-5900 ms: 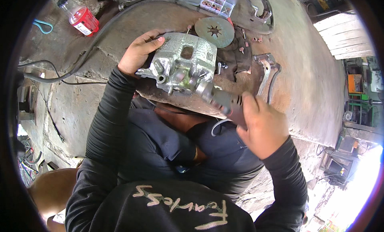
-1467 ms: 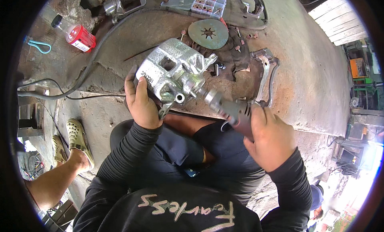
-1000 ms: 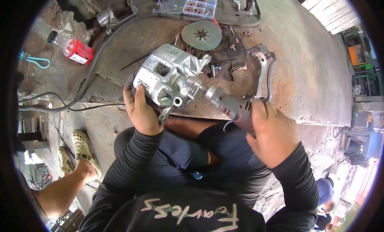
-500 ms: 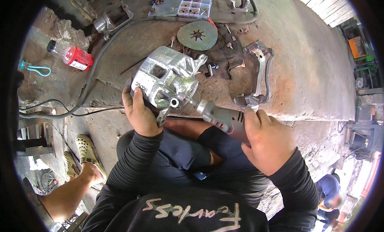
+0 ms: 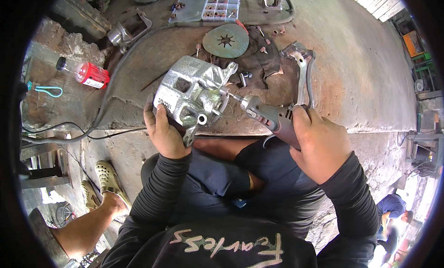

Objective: The person uses a rotary tool to grind and smooth a metal part, rotating it to access different surfaces. The person then changes the tool bit and continues grinding.

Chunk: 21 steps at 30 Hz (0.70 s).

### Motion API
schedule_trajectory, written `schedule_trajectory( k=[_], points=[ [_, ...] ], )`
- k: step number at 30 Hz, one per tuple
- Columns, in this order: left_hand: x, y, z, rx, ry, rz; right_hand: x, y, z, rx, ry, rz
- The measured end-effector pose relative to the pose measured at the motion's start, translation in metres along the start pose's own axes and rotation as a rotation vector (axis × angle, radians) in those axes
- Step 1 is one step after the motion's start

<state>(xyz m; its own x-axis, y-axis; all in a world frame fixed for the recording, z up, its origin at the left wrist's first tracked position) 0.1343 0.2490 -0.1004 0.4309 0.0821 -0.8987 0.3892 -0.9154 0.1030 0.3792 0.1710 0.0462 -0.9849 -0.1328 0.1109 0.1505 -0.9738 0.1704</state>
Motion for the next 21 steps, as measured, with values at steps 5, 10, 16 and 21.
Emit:
schedule_trajectory(
  k=[5,10,16,21],
  points=[
    [0.0002,0.0001,-0.0009,-0.012,0.023,0.025,0.0018,0.0039,-0.0044,0.044,-0.068,0.048],
    [0.0000,-0.0002,-0.0001,0.001,0.018,0.023,0.0007,0.0026,0.0004,0.008,-0.002,0.004],
    [0.0009,-0.0012,0.0007,0.003,0.006,0.011,0.0038,-0.0004,0.0002,0.055,-0.020,0.051],
    [-0.0011,0.0005,-0.0005,-0.003,-0.019,0.015,0.0055,-0.0004,0.0022,0.041,0.013,0.066]
  ],
)
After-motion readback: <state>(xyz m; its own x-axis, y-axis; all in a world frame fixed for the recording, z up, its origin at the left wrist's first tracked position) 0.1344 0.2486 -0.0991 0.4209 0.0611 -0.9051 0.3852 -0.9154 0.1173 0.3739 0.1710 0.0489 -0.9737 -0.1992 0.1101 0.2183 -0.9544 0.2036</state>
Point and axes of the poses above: each hand's wrist, its own y-axis away from the middle knuckle, its own z-axis out of the back of the hand, x = y × z, the point moved 4 cm from there along -y, towards the middle knuckle, and after that the axes turned 8 degrees about -y, right-handed, at the moved point
